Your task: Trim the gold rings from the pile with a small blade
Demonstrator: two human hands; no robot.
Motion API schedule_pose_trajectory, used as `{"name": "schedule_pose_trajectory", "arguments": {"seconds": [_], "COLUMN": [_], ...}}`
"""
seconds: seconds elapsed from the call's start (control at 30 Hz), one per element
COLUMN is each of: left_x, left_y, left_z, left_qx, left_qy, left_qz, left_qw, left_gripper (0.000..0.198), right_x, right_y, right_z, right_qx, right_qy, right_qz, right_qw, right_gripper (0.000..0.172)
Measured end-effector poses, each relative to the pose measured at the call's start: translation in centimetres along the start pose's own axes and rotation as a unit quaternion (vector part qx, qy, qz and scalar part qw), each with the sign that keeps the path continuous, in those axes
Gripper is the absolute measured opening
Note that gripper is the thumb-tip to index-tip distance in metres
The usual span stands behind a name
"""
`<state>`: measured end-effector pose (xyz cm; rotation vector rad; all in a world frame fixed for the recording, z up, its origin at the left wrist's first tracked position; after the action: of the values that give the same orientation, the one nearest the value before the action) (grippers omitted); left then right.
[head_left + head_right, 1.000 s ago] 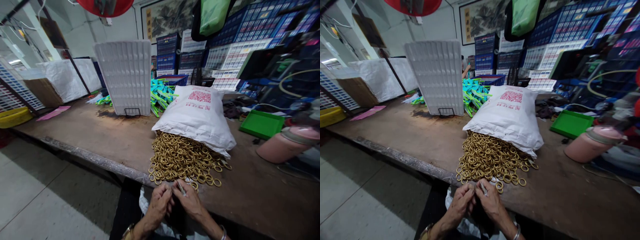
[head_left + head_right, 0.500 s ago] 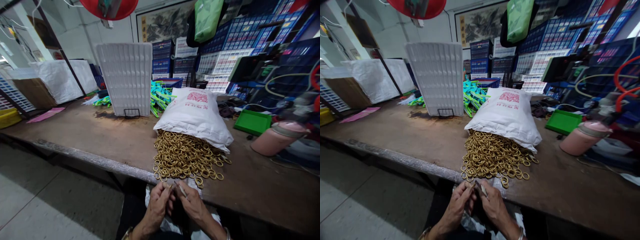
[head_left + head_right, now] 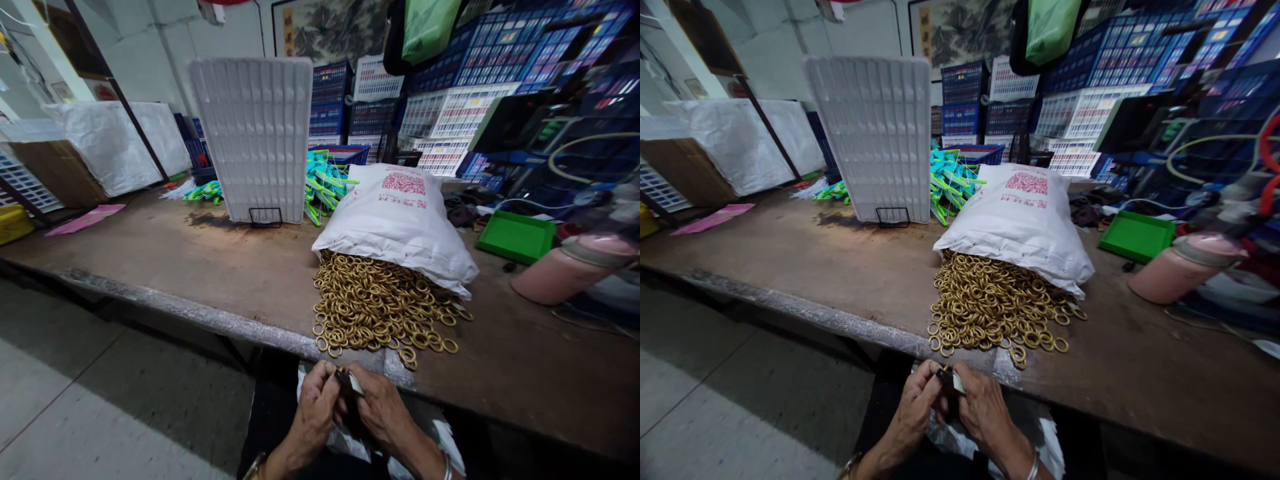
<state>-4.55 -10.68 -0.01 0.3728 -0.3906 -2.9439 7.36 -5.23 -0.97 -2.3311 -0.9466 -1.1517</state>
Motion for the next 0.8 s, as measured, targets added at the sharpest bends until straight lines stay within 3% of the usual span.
{"name": "schedule_pose_trajectory", "arguments": {"seconds": [0.2,0.37,0.67,0.8], "left_x": [-0.3,0.1,2.6,2.3], "left_y": [0.3,0.9,2.0,3.1], "left_z": [0.0,-0.5,-0.6,0.0], "left_qx": [-0.004,0.037,0.059,0.049], "left_qy": [-0.013,0.001,0.018,-0.005], "left_qz": [0.003,0.011,0.039,0.0], "left_qw": [1.0,0.999,0.997,0.999], "left_gripper": [0.039,0.046,0.044,0.043], "right_x": [-0.1,-0.1,-1.5,-1.1], "right_y": [-0.1,-0.2,-1.3,-1.8], "right_z": [-0.2,-0.9,-3.1,-2.5], "right_qx": [-0.05,-0.1,-0.076,-0.105], "right_qy": [0.033,0.069,0.113,0.111], "right_qz": [-0.028,-0.06,-0.035,-0.018], "right_qw": [0.998,0.991,0.99,0.988], "right_gripper": [0.021,0.024,0.027,0.037]}}
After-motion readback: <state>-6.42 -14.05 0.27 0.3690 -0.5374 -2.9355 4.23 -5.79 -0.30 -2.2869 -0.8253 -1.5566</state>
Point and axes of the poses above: each hand's wrist, its own y-axis away from the middle knuckle, its own x-axis out of the back of the hand, z = x × y, the point moved 1 cm from there along -y, towards the middle knuckle, and after that the axes turned 4 degrees about x, right-handed, at the moved point
